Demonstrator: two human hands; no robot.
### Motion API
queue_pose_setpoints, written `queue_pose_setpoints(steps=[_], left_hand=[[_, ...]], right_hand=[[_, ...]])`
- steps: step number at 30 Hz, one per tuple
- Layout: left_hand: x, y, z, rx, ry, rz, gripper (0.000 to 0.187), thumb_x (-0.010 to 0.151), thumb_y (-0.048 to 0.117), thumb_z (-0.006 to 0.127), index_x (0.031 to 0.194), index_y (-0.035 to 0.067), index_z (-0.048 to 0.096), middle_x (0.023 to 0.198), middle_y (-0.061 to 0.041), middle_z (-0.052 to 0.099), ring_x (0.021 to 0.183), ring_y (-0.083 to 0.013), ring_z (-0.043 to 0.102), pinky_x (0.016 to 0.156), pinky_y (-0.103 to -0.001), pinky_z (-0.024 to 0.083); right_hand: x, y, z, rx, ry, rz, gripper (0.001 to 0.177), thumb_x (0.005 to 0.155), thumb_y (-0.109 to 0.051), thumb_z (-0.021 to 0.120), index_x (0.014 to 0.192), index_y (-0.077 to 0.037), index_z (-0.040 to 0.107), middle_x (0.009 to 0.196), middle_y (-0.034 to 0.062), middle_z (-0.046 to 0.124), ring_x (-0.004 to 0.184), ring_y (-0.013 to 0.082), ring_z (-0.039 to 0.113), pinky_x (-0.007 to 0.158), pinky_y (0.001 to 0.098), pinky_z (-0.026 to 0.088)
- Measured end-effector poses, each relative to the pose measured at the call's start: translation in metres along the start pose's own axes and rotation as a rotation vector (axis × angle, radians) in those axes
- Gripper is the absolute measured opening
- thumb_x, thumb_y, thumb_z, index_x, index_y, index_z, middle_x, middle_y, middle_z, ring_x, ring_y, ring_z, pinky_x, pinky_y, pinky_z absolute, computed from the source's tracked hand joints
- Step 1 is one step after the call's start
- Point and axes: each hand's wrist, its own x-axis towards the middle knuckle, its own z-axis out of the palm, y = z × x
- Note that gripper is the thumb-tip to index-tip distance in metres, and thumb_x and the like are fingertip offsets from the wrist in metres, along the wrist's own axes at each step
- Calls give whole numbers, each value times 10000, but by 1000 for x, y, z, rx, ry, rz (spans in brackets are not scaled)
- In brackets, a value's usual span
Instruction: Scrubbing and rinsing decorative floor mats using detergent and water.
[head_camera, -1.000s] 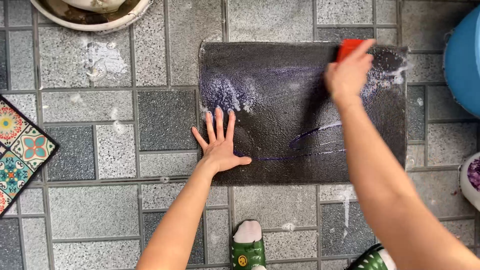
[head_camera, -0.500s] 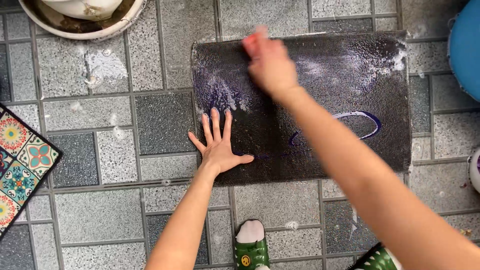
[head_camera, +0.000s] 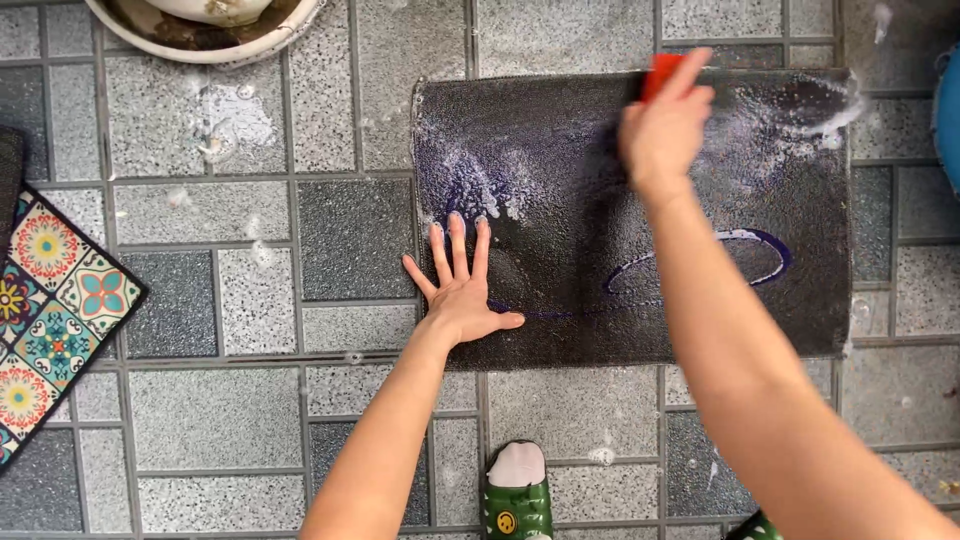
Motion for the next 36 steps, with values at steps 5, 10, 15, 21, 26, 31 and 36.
queue_pose_setpoints(steps=[5, 10, 15, 21, 26, 31, 36], left_hand=[[1, -3, 6, 41, 29, 18, 1523, 598, 685, 863, 1621, 216, -164, 1667, -186, -308, 1497, -429, -356, 1054, -779, -233], [-1, -3, 7, 48, 40, 2, 1508, 591, 718, 856, 1619, 226, -133, 1679, -165, -295, 1513, -417, -336, 1072, -769, -233], [-1, 2, 5, -17, 62, -15, 1545, 552, 687, 879, 1628, 277, -152, 1683, -130, -302, 1519, -366, -330, 1089, -736, -233], [0, 2, 4, 9, 57, -11, 1562, 550, 708, 874, 1615, 271, -182, 1677, -124, -314, 1509, -373, -350, 1087, -742, -243], [2, 2, 3, 21, 21, -14, 1571, 559, 694, 880, 1609, 261, -206, 1660, -160, -343, 1491, -400, -374, 1071, -758, -242], [1, 1, 3, 22, 19, -4, 1574, 566, 669, 884, 1613, 239, -210, 1652, -179, -352, 1482, -411, -382, 1062, -761, -240], [2, -2, 8, 69, 43, -3, 1562, 561, 707, 873, 1611, 226, -179, 1666, -172, -322, 1493, -408, -371, 1075, -762, -234]], right_hand=[[-77, -192, -36, 335, -257, -283, 1029, 758, -195, 742, 1556, 11, 126, 1161, 232, 547, 1029, 394, 617, 764, 429, 617], [-82, -208, -29, 246, -315, -506, 950, 871, -196, 692, 1616, -81, 112, 1230, 232, 535, 1096, 394, 606, 766, 448, 626], [-17, -62, -69, 187, -278, -521, 861, 885, -280, 734, 1593, -241, 246, 1277, 250, 528, 1134, 437, 589, 777, 550, 591], [49, 187, -61, -46, -255, -49, 925, 973, -248, 734, 1718, -216, 187, 1369, 279, 487, 1173, 483, 578, 923, 595, 518], [61, 201, 7, -102, -21, 90, 1140, 871, -309, 833, 1598, 80, 45, 1238, 369, 461, 1080, 491, 573, 986, 514, 494], [-8, -26, -16, 182, -126, -58, 973, 866, -211, 806, 1567, 7, 167, 1238, 321, 515, 1077, 449, 607, 921, 492, 555], [-85, -184, -50, 320, -419, -417, 1055, 791, -185, 766, 1592, -32, 97, 1224, 295, 495, 1077, 469, 582, 825, 496, 588]])
